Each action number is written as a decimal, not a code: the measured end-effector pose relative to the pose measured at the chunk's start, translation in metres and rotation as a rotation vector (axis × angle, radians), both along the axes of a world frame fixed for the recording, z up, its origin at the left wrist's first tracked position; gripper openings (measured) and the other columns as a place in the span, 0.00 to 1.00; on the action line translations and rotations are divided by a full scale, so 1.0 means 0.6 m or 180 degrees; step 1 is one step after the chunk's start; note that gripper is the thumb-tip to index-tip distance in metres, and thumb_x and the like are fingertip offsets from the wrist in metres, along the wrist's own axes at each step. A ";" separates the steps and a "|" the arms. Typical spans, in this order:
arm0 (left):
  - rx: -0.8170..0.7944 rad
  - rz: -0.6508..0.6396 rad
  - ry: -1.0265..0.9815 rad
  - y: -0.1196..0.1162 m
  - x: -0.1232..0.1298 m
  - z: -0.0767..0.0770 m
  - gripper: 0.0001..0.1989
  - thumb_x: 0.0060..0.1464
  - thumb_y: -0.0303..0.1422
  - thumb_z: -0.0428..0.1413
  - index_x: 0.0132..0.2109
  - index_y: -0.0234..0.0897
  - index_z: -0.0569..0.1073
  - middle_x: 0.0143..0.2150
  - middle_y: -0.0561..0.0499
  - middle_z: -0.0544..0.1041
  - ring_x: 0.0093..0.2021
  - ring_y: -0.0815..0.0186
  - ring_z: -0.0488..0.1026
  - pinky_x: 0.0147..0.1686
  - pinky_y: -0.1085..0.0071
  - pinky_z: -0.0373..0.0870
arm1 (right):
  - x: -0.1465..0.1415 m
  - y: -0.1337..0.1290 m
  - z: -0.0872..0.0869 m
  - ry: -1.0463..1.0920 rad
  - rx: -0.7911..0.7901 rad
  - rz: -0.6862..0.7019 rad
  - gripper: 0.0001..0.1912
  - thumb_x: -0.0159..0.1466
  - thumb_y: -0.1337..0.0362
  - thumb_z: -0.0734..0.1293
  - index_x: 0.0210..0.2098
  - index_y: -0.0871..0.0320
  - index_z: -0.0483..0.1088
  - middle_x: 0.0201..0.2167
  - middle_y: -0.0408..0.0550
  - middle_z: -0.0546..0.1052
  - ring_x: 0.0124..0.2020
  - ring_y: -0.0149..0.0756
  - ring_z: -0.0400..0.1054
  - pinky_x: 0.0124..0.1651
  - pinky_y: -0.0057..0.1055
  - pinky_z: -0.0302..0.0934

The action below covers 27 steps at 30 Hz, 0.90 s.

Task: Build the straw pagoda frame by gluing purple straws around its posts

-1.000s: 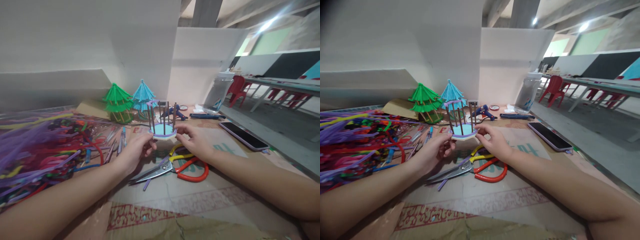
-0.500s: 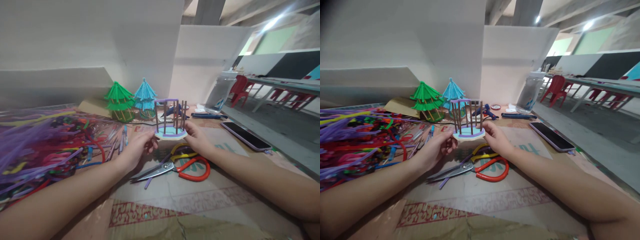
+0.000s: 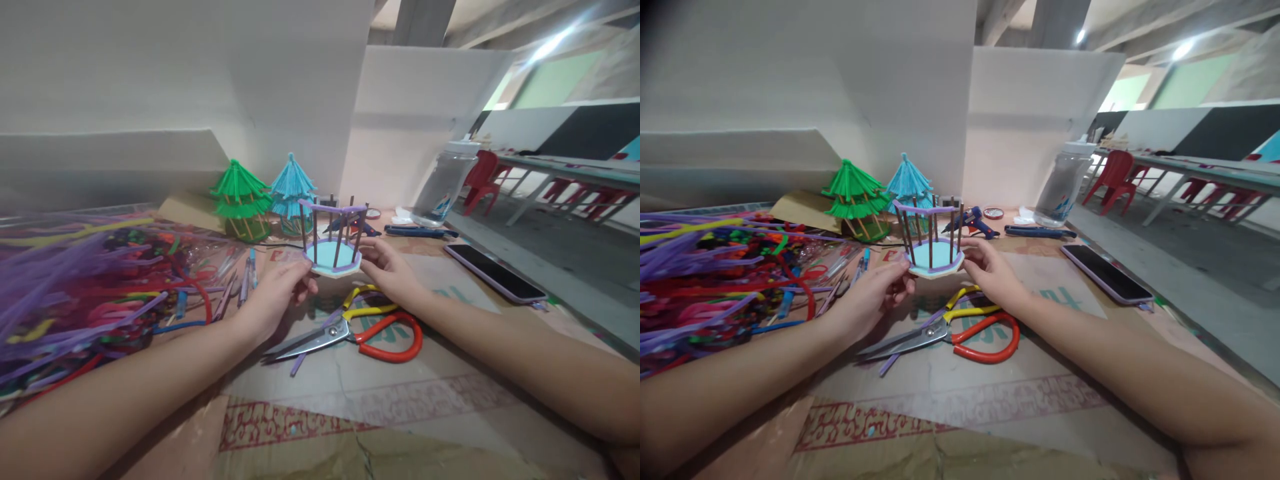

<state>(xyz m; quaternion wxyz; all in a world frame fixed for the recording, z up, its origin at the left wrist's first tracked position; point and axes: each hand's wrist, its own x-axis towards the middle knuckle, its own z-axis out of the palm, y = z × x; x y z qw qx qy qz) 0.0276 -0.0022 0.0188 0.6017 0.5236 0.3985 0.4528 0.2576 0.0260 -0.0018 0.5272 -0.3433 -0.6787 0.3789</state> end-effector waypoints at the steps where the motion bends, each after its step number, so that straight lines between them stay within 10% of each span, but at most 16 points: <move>1: -0.0008 0.0020 0.0006 0.000 0.000 0.000 0.19 0.53 0.46 0.60 0.26 0.34 0.73 0.24 0.53 0.73 0.22 0.75 0.60 0.22 0.76 0.52 | 0.000 -0.001 -0.001 -0.0010 0.0013 -0.0003 0.18 0.62 0.62 0.70 0.51 0.53 0.66 0.43 0.48 0.81 0.45 0.38 0.76 0.50 0.38 0.68; 27: 0.0550 0.0084 0.1084 0.005 -0.001 -0.014 0.24 0.57 0.52 0.51 0.29 0.35 0.73 0.28 0.48 0.76 0.22 0.71 0.61 0.21 0.75 0.55 | 0.006 -0.005 0.001 -0.0354 0.0136 -0.0332 0.18 0.63 0.64 0.65 0.53 0.53 0.65 0.33 0.42 0.72 0.36 0.35 0.68 0.43 0.35 0.64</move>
